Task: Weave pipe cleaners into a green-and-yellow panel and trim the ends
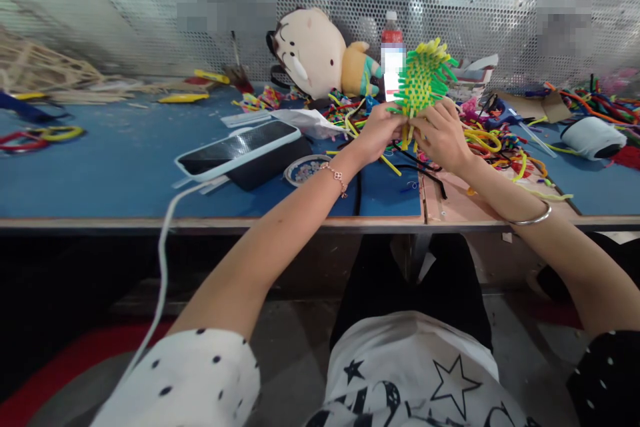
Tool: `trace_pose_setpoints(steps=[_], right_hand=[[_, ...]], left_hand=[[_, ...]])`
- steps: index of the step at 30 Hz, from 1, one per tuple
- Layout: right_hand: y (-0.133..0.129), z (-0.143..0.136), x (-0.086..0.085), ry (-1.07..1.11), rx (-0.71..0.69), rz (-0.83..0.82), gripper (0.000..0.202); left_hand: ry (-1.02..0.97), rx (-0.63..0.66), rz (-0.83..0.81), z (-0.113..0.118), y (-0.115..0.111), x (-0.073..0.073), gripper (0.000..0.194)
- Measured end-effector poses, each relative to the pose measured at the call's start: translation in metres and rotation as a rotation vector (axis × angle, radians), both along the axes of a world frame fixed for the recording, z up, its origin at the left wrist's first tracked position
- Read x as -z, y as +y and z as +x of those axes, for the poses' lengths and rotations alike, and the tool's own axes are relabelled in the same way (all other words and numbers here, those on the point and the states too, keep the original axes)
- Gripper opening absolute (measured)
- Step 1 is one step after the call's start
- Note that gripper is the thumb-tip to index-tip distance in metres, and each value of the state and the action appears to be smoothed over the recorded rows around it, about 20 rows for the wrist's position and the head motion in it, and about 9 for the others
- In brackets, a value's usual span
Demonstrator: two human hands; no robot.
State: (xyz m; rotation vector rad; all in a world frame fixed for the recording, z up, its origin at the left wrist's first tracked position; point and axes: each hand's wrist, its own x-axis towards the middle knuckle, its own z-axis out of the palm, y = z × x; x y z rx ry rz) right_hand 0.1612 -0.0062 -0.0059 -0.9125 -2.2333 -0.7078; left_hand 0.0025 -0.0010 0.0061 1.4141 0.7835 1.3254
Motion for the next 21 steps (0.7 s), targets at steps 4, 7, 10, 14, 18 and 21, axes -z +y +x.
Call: trace_pose_setpoints(steps=[4, 7, 10, 14, 18, 21], right_hand=[[-0.0002, 0.0000, -0.0015, 0.001, -0.031, -0.018, 0.041], [-0.0013, -0.0005, -0.0027, -0.011, -0.036, -0.038, 0.043], [-0.0027, 0.0001, -0.0037, -0.035, -0.032, -0.052, 0.043], [-0.0044, 0.0015, -0.0045, -0.087, -0.023, -0.045, 0.043], [-0.0052, 0.0012, -0.0051, -0.122, -0.045, -0.025, 0.042], [-0.0058, 0.0004, -0.0059, -0.141, -0.044, -0.027, 0.040]], left_hand=[[-0.010, -0.020, -0.029, 0.0015, 0.0013, 0.0002, 0.017], [-0.021, -0.028, -0.035, 0.0011, 0.0021, 0.0004, 0.018], [-0.020, -0.030, -0.044, -0.0002, 0.0037, 0.0009, 0.019], [-0.021, -0.012, -0.054, -0.0025, 0.0060, 0.0018, 0.017], [-0.004, 0.014, -0.041, -0.0039, 0.0041, 0.0011, 0.013], [0.011, 0.011, -0.012, -0.0043, 0.0008, 0.0002, 0.013]])
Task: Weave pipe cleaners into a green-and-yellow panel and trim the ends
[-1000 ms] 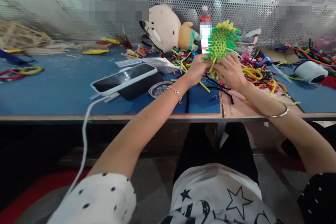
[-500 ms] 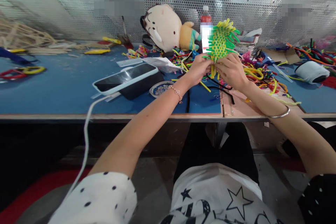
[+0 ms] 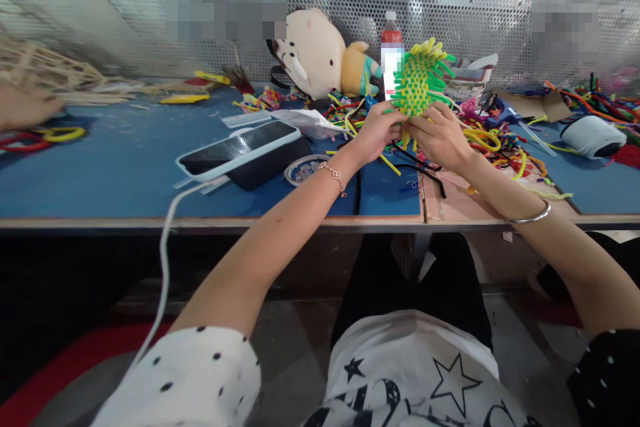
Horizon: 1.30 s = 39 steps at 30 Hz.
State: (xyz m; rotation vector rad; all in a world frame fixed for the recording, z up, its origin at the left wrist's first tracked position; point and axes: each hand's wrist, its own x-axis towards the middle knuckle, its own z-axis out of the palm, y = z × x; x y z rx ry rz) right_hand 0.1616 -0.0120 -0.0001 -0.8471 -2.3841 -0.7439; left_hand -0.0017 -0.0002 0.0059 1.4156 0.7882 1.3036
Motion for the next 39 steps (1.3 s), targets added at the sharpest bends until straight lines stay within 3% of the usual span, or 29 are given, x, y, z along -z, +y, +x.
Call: trace_pose_setpoints(steps=[11, 19, 33, 39], right_hand=[[0.003, 0.002, 0.004, -0.037, -0.017, -0.016, 0.040], [0.004, 0.001, 0.003, -0.015, -0.012, -0.030, 0.041], [0.012, 0.009, 0.008, 0.014, -0.181, 0.058, 0.038], [0.014, 0.009, 0.009, 0.029, -0.171, 0.055, 0.035]], left_hand=[[-0.023, -0.086, -0.012, 0.005, 0.006, 0.006, 0.012], [-0.025, 0.024, 0.010, -0.002, -0.002, -0.002, 0.020], [-0.126, -0.053, 0.023, -0.005, 0.008, -0.001, 0.016], [-0.163, -0.049, 0.032, -0.006, 0.011, 0.001, 0.017]])
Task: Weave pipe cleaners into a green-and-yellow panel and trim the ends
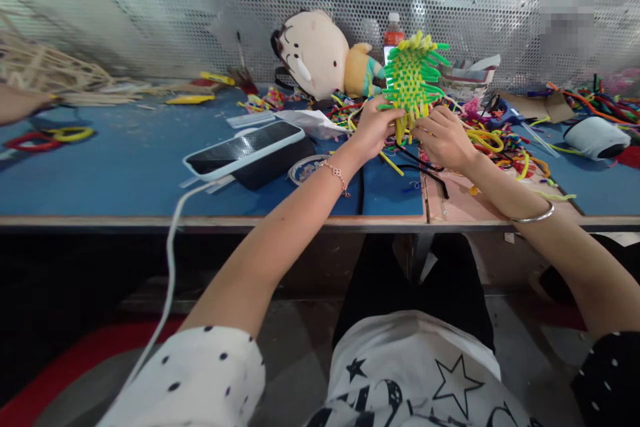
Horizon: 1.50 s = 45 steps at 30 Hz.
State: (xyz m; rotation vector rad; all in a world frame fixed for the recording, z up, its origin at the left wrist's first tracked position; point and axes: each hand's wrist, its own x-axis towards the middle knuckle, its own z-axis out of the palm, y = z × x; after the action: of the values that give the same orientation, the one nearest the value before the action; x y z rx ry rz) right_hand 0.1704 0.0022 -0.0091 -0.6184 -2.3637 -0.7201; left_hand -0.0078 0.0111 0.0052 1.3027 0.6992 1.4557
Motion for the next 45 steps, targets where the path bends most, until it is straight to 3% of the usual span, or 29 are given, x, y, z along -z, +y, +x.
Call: trace_pose_setpoints(steps=[14, 29, 40, 45], right_hand=[[-0.0027, -0.0014, -0.0029, -0.025, 0.068, -0.007, 0.035], [-0.0031, 0.0000, -0.0019, 0.097, 0.174, -0.063, 0.029], [0.0040, 0.0040, 0.0019, 0.159, 0.104, -0.133, 0.028], [0.0015, 0.0074, -0.0015, 0.346, 0.059, -0.181, 0.026]], left_hand=[[0.062, -0.021, 0.013, -0.0018, 0.0048, 0.0029, 0.017], [0.106, 0.022, 0.034, -0.0011, 0.0016, 0.0006, 0.021], [0.102, 0.020, 0.023, -0.0028, 0.0015, 0.0001, 0.020], [0.053, 0.024, 0.006, -0.0019, 0.0023, 0.0003, 0.018]])
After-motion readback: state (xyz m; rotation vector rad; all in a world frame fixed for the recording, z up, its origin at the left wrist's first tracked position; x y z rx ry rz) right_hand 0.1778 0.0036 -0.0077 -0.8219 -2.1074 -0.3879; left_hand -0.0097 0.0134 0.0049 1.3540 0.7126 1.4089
